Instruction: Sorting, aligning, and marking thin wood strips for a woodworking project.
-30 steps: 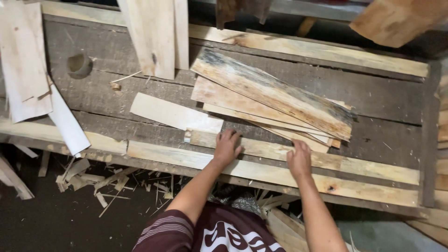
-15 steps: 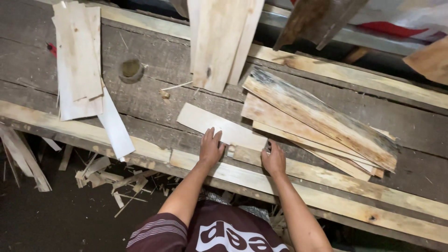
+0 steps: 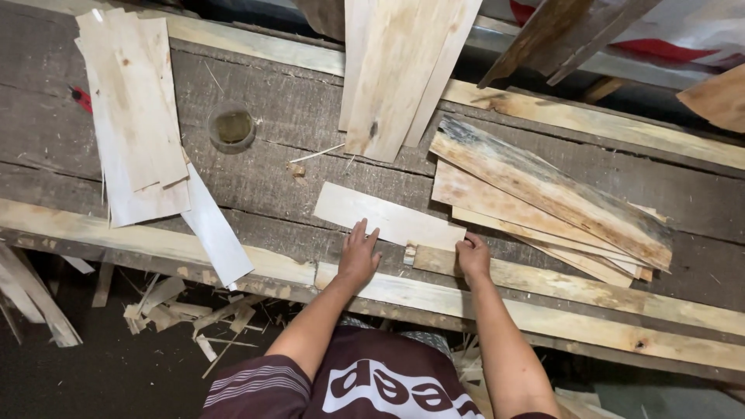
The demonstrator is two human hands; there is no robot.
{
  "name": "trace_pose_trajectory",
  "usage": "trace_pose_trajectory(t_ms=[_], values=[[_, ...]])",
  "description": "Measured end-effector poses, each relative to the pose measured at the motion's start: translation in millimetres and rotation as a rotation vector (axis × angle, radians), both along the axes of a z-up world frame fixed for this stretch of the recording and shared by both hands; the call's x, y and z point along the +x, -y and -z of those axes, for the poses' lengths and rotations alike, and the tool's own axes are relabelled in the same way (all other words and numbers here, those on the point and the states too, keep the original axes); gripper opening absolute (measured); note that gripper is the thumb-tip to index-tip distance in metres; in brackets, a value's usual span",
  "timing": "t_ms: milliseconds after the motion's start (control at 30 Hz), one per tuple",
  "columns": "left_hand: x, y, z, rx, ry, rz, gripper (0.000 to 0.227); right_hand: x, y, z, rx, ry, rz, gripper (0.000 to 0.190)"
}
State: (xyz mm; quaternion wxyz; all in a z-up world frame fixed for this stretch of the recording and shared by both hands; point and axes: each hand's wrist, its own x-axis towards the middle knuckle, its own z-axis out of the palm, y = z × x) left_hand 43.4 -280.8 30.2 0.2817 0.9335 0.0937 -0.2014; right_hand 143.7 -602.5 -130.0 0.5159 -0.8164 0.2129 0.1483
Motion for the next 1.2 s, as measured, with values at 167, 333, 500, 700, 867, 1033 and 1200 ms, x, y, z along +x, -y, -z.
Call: trace_pose_trajectory(t_ms=[167, 333, 500, 700, 867, 1033, 1200], values=[[-6, -2, 3, -0.004, 0.016, 0.022, 0.065, 4, -3, 1, 0.194, -0.033, 0.132, 0.032], [-11, 2, 6, 0.002, 0.124, -0.013, 0.057, 4, 2, -6, 0.218, -0.044, 0.1, 0.025], [-13, 5, -1, -0.012, 0.204, -0.139, 0.046, -7, 12, -36, 0.32, -0.033, -0.132, 0.017], [-14, 10, 0, -0.039, 0.188, -0.203, 0.037, -15, 8, -69, 0.384, 0.057, -0.265, 0.015], [-12, 17, 9, -0.049, 0.232, -0.272, 0.038, -13, 5, -74, 0.342, 0.177, -0.338, 0.014], [-10, 18, 20, -0.094, 0.268, -0.323, 0.036, -3, -14, -92, 0.386, 0.12, -0.271, 0.012], [-7, 12, 42, -0.219, 0.262, -0.508, 0.029, 6, -18, -52, 0.374, 0.141, -0.135, 0.021]])
